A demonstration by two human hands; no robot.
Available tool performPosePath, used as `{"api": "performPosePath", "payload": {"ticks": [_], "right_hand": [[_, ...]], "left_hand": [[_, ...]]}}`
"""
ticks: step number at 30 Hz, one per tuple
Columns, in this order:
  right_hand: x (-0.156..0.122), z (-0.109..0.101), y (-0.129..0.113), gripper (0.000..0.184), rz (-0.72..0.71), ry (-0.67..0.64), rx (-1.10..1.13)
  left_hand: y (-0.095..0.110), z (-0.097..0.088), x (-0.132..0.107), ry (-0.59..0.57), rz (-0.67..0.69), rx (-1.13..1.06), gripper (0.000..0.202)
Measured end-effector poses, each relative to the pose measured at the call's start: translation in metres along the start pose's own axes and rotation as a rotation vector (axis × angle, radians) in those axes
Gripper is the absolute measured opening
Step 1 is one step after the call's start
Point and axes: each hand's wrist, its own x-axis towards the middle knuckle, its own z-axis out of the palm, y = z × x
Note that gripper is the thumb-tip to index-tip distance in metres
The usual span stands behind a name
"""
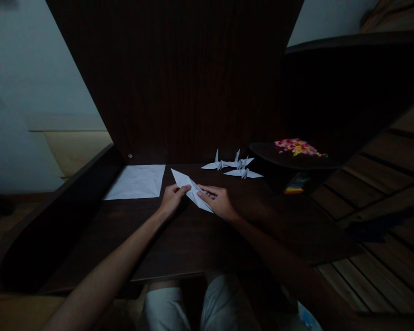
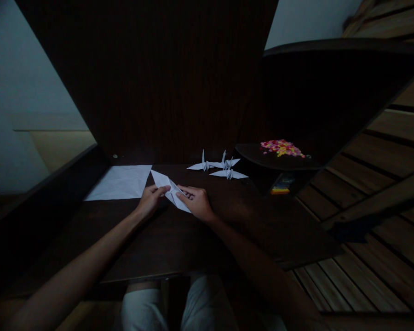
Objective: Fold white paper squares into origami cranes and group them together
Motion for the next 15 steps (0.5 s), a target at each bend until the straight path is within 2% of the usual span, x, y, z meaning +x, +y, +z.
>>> {"api": "performPosePath", "payload": {"ticks": [4, 7, 11, 15], "right_hand": [[-0.0006, -0.0023, -0.0052, 0.029, -0.108, -0.032, -0.100], [-0.0016, -0.0029, -0.0074, 0.030, -0.160, -0.046, -0.111], [-0.0020, -0.0031, -0.0100, 0.031, -0.124, -0.072, 0.000], [-0.0020, -0.0013, -0.0107, 0.028, -0.018, -0.051, 0.127]], "left_hand": [[0.0075, 0.0006, -0.0049, -0.036, 0.011, 0.016, 0.039], [0.0108, 0.0010, -0.0081, -0.061, -0.005, 0.052, 0.036], [0.0111, 0.0004, -0.0094, -0.076, 0.001, 0.091, 0.033], [0.0112, 0.0000, -0.0095, -0.087, 0.016, 0.098, 0.031]]}}
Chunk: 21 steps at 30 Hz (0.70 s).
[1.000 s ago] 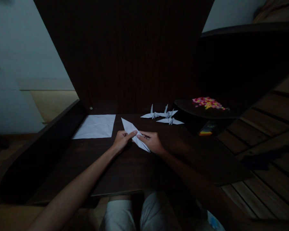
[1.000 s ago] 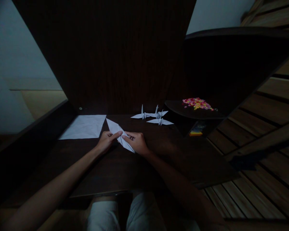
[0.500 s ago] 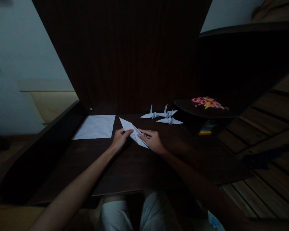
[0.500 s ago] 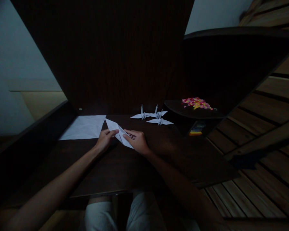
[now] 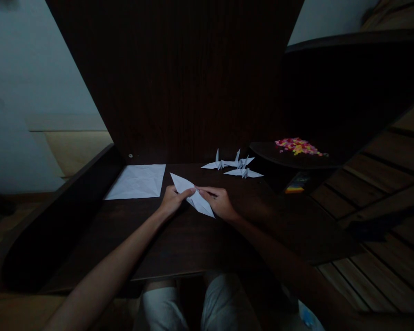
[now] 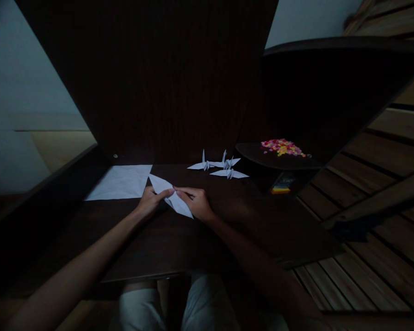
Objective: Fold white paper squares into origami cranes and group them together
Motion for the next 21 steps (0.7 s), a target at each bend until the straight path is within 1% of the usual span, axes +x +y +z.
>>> {"api": "performPosePath", "payload": {"ticks": [3, 6, 10, 15, 21], "right_hand": [[0.0004, 0.0015, 0.0015, 0.029, 0.092, 0.026, 0.084], [0.0018, 0.0017, 0.0029, 0.027, 0.145, 0.023, 0.136], [0.0031, 0.0011, 0.0026, 0.026, 0.168, -0.019, 0.147], [0.0018, 0.0016, 0.0013, 0.029, 0.188, -0.005, 0.149], [0.0018, -0.0003, 0.0026, 0.029, 0.198, 0.009, 0.127]], "left_hand": [[-0.0003, -0.0005, 0.0001, -0.026, 0.023, -0.008, 0.029], [-0.0016, -0.0013, 0.0004, -0.041, 0.040, -0.024, 0.028], [-0.0033, -0.0017, 0.0002, -0.035, 0.019, -0.028, 0.028], [-0.0029, -0.0004, -0.0003, 0.001, -0.014, -0.016, 0.027], [0.0001, -0.0016, 0.0003, -0.056, 0.000, -0.049, 0.030]]}}
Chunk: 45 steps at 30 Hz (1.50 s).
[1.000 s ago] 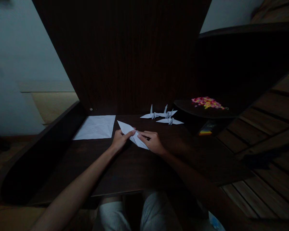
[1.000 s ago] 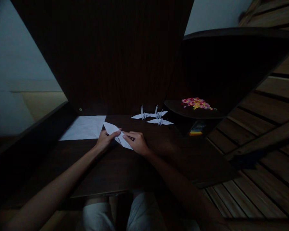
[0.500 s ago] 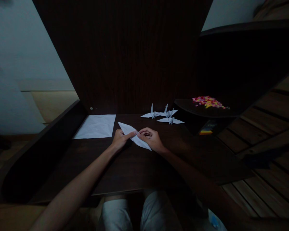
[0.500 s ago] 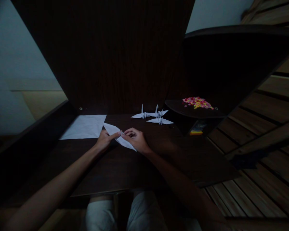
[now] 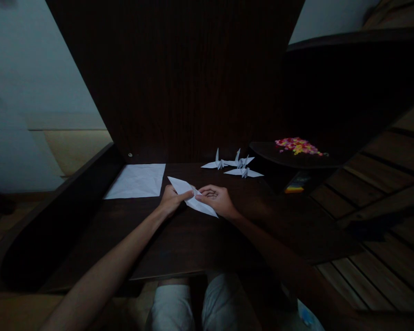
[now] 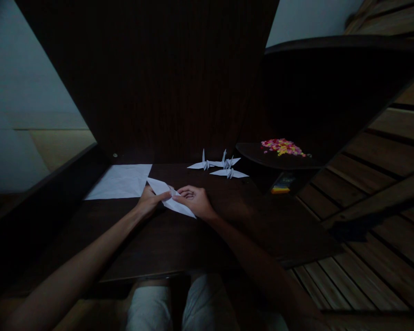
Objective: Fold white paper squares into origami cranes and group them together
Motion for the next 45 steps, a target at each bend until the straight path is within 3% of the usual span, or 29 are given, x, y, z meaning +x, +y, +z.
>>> {"api": "performPosePath", "payload": {"ticks": [23, 32, 45], "right_hand": [[-0.0019, 0.0013, -0.0005, 0.029, 0.006, -0.018, -0.024], [0.0022, -0.0010, -0.0021, 0.028, 0.073, 0.003, 0.032], [0.0017, 0.0002, 0.0045, 0.026, 0.029, -0.011, 0.055]], "left_hand": [[0.0077, 0.0069, -0.0062, 0.021, -0.119, -0.116, 0.017], [0.0079, 0.0061, -0.0039, -0.020, -0.189, -0.247, 0.023], [0.0034, 0.0046, -0.0034, 0.013, -0.090, -0.107, 0.025]]}}
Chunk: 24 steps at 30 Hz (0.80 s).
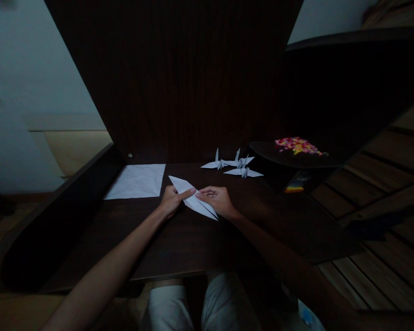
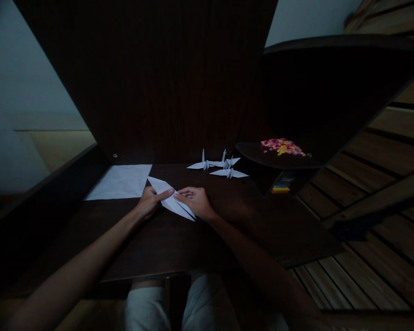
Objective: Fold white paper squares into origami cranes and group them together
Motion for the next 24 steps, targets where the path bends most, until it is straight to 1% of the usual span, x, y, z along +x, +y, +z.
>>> {"api": "performPosePath", "payload": {"ticks": [6, 12, 18, 24], "right_hand": [[-0.0017, 0.0020, 0.0033, 0.027, -0.044, 0.023, -0.061], [-0.0030, 0.0025, 0.0063, 0.030, -0.038, -0.036, -0.063], [-0.0029, 0.0036, 0.0064, 0.026, -0.077, -0.011, -0.117], [-0.0026, 0.0080, 0.0102, 0.023, -0.081, -0.002, -0.083]], "left_hand": [[-0.0005, 0.0014, -0.0002, 0.044, 0.010, 0.033, 0.028], [-0.0031, 0.0021, 0.0007, 0.103, 0.002, 0.065, 0.029], [-0.0063, 0.0018, 0.0021, 0.119, 0.017, 0.076, 0.029], [-0.0060, 0.0038, 0.0025, 0.159, 0.021, 0.040, 0.029]]}}
